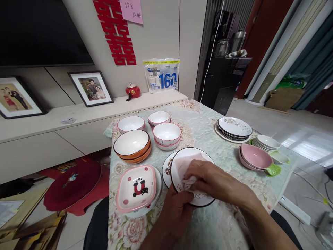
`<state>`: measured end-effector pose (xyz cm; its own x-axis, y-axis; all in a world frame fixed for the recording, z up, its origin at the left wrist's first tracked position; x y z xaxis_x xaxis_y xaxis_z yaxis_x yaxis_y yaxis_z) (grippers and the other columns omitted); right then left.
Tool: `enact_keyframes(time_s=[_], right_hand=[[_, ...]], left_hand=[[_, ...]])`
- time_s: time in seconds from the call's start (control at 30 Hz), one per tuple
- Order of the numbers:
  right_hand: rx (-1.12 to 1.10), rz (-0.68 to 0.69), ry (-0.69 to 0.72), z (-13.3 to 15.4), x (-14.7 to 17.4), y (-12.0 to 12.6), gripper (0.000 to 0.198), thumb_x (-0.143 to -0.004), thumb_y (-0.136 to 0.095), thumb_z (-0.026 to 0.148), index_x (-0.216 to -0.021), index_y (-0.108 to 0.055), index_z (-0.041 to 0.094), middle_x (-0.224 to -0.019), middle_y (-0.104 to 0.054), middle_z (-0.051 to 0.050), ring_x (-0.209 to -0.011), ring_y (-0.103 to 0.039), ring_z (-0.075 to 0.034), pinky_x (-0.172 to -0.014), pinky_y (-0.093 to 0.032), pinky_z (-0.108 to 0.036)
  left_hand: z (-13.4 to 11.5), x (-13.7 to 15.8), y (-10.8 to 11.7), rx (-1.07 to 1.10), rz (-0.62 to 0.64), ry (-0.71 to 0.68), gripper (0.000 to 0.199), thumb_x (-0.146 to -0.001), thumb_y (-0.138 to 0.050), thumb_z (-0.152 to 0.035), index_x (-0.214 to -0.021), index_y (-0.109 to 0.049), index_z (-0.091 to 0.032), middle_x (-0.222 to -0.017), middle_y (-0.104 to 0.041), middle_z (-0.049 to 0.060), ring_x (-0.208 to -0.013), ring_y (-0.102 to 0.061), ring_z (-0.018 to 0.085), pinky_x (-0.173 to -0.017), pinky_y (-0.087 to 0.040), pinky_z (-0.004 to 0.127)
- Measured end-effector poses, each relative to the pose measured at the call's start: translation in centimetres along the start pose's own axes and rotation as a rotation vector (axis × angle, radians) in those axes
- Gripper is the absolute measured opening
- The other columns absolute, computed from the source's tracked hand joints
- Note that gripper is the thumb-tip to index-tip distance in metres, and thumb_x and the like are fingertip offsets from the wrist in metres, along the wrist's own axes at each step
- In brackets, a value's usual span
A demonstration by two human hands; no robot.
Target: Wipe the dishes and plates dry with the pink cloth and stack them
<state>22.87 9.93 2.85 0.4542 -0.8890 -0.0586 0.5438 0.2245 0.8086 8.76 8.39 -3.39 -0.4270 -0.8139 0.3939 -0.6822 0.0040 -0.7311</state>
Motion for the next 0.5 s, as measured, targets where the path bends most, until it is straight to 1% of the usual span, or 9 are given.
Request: enact_keyframes(time_s=[0.07,0.17,0.23,0.3,0.33,0.4,0.5], right_hand=[[0.036,-0.024,-0.107,-1.3,0.5,0.8,0.029,-0.078,-0.059,0.006,-0.100,-0.068,0.024,-0.099,-0.068,-0.001,-0.093,-0.061,-0.019,-0.081,-0.045,-0.030],[0.169,-0.164,-0.291,-2.9,0.6,1.5,0.025,-0.081,-0.057,0.009,-0.100,-0.068,0.020,-0.100,-0.067,-0.006,-0.093,-0.062,-0.022,-0.081,-0.046,-0.034],[0.225,-0.274,-0.318,-3.1,0.2,1.4,0.023,-0.086,-0.056,0.011,-0.105,-0.066,0.019,-0.104,-0.066,-0.009,-0.097,-0.062,-0.024,-0.084,-0.046,-0.036],[0.202,-0.331,-0.257,-2.5,-0.5,0.9,0.024,-0.089,-0.056,0.014,-0.111,-0.064,0.019,-0.108,-0.066,-0.010,-0.102,-0.062,-0.025,-0.088,-0.047,-0.036],[0.169,-0.330,-0.210,-2.1,-0.7,0.5,0.025,-0.089,-0.057,0.015,-0.113,-0.063,0.020,-0.111,-0.066,-0.010,-0.104,-0.061,-0.024,-0.090,-0.047,-0.037],[0.085,-0.277,-0.116,-1.0,-1.1,-0.2,0.029,-0.088,-0.060,0.015,-0.116,-0.062,0.021,-0.114,-0.067,-0.008,-0.107,-0.061,-0.023,-0.092,-0.047,-0.037],[-0.006,-0.125,-0.003,0.2,-1.0,-0.7,0.034,-0.083,-0.061,0.009,-0.114,-0.064,0.024,-0.113,-0.067,-0.004,-0.106,-0.060,-0.020,-0.092,-0.046,-0.034]], left_hand=[[-0.1,0.0,0.0,0.016,-0.009,-0.001,0.054,-0.056,-0.066,0.001,-0.107,-0.071,-0.016,-0.087,-0.078,0.005,-0.084,-0.070,0.023,-0.077,-0.052,0.033],[0.2,0.1,0.1,0.032,-0.056,0.028,0.062,-0.056,-0.067,0.000,-0.116,-0.068,-0.017,-0.092,-0.079,0.007,-0.091,-0.072,0.027,-0.085,-0.053,0.039],[0.5,0.1,0.2,0.036,-0.064,0.057,0.063,-0.054,-0.068,0.001,-0.115,-0.068,-0.017,-0.092,-0.079,0.007,-0.094,-0.072,0.029,-0.087,-0.053,0.041],[0.7,0.1,0.2,0.036,-0.043,0.076,0.058,-0.052,-0.069,0.001,-0.107,-0.070,-0.017,-0.090,-0.079,0.007,-0.095,-0.071,0.030,-0.086,-0.053,0.041],[0.8,0.2,0.2,0.037,-0.023,0.079,0.054,-0.052,-0.069,0.001,-0.102,-0.071,-0.017,-0.089,-0.079,0.007,-0.094,-0.072,0.029,-0.085,-0.053,0.040],[0.7,0.2,0.1,0.037,0.027,0.083,0.044,-0.053,-0.068,0.000,-0.094,-0.072,-0.017,-0.087,-0.079,0.006,-0.090,-0.072,0.027,-0.081,-0.054,0.037],[0.5,0.2,0.0,0.025,0.057,0.077,0.035,-0.056,-0.069,0.001,-0.087,-0.073,-0.016,-0.084,-0.078,0.005,-0.081,-0.071,0.021,-0.073,-0.053,0.030]])
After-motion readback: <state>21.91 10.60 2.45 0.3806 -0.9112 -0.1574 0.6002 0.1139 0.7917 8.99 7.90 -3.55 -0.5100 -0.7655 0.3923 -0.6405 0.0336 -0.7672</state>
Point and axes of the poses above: each hand's wrist, its own x-axis away from the middle knuckle, its own y-axis out of the back of the hand, z = x × y, the point moved 2 cm from there along -x, towards the middle knuckle
